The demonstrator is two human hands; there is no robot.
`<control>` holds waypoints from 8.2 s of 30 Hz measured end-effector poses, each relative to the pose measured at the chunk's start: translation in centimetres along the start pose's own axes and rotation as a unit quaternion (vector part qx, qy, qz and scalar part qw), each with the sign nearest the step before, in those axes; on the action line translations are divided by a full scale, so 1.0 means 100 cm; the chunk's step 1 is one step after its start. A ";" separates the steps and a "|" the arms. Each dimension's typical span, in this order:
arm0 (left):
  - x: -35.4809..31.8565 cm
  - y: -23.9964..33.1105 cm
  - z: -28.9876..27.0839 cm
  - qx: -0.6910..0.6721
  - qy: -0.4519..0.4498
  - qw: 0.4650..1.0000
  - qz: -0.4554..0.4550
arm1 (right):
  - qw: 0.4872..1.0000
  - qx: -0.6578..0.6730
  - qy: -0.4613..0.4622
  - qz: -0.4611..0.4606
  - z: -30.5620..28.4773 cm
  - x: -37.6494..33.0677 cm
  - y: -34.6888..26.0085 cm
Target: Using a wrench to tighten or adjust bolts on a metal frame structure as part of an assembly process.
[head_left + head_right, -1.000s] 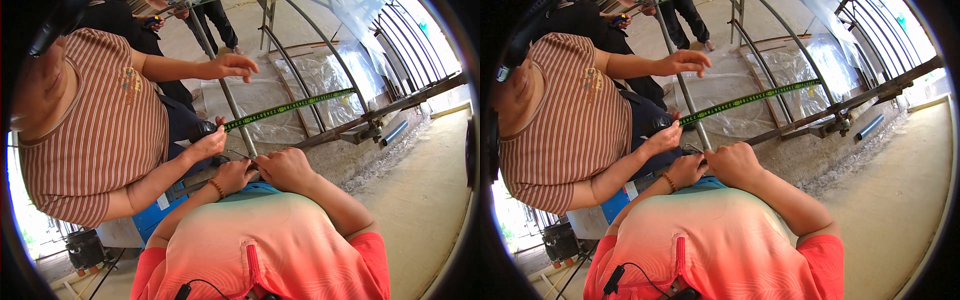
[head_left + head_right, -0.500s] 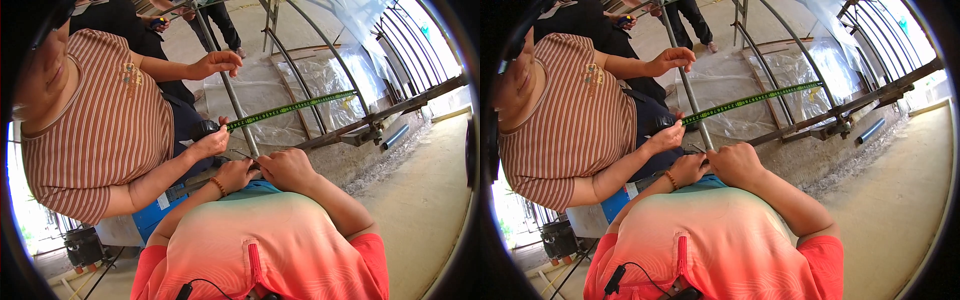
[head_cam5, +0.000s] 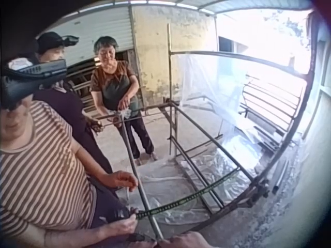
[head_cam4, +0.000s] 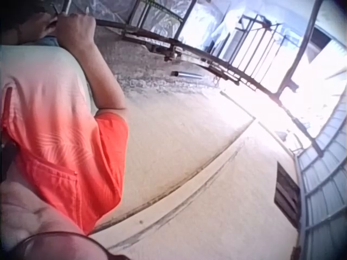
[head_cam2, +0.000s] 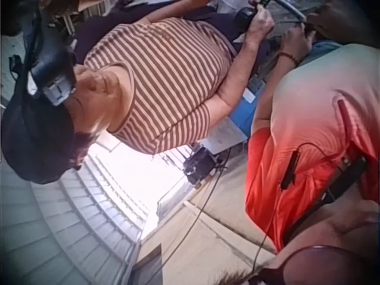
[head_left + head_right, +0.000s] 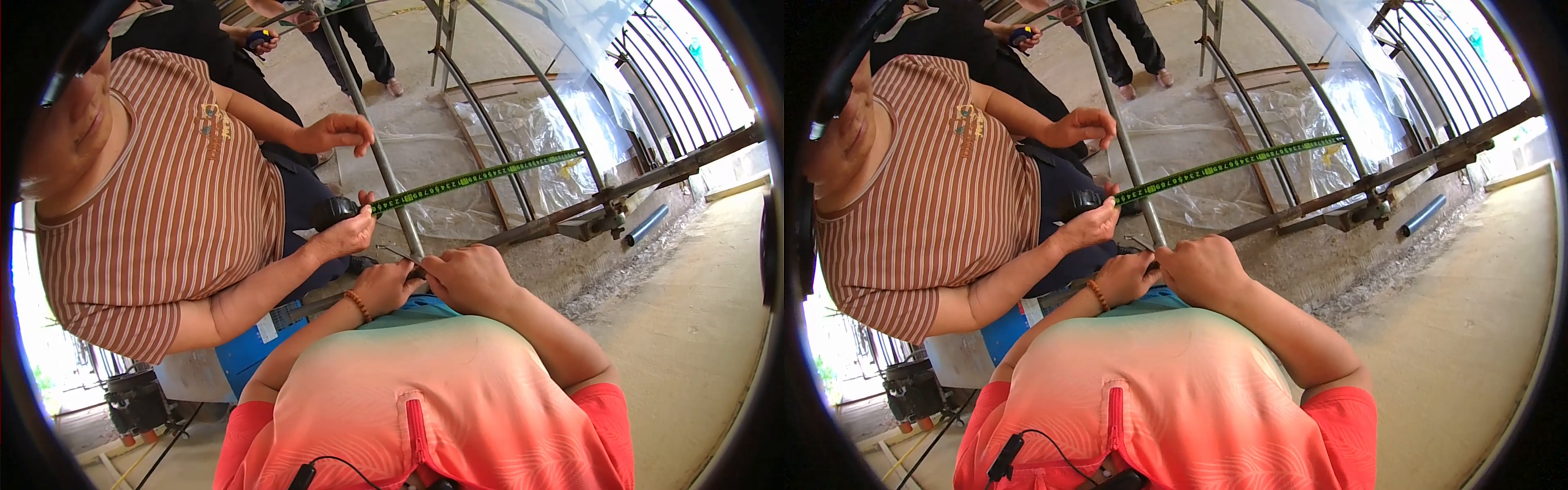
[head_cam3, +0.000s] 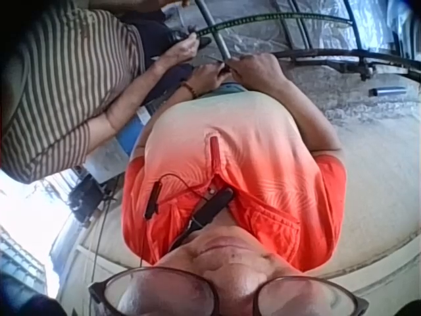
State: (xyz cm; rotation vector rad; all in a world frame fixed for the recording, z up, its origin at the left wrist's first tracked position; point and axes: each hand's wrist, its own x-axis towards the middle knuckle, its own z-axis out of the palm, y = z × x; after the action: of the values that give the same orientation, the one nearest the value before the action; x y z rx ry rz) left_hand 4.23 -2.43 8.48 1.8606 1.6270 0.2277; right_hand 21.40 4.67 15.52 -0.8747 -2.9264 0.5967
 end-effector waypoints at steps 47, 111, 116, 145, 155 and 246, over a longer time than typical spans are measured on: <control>0.002 -0.008 0.009 0.031 -0.059 0.997 -0.044 | 0.993 -0.040 0.016 -0.114 -0.009 0.024 -0.013; -0.003 -0.004 0.007 -0.013 0.067 0.998 -0.001 | 0.898 -0.264 -0.268 -0.227 -0.046 0.058 -0.027; -0.008 0.004 0.005 0.027 0.077 0.996 -0.037 | 0.902 -0.249 -0.248 -0.250 -0.058 0.068 -0.023; 0.017 0.038 0.121 -0.812 0.273 0.508 -0.084 | 0.785 -0.347 -0.311 -0.409 -0.040 0.102 -0.048; 0.027 0.068 0.119 -0.803 0.393 0.442 -0.072 | 0.779 -0.330 -0.258 -0.466 -0.044 0.110 -0.031; 0.021 0.071 0.102 -0.837 0.288 0.439 -0.155 | 0.773 -0.382 -0.273 -0.427 -0.074 0.101 0.000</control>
State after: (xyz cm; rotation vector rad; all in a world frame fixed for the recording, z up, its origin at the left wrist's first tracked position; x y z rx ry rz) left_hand 15.88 -4.21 4.02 -0.1888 0.9447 1.6681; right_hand 13.90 12.65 21.58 0.8832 -3.5419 -0.5392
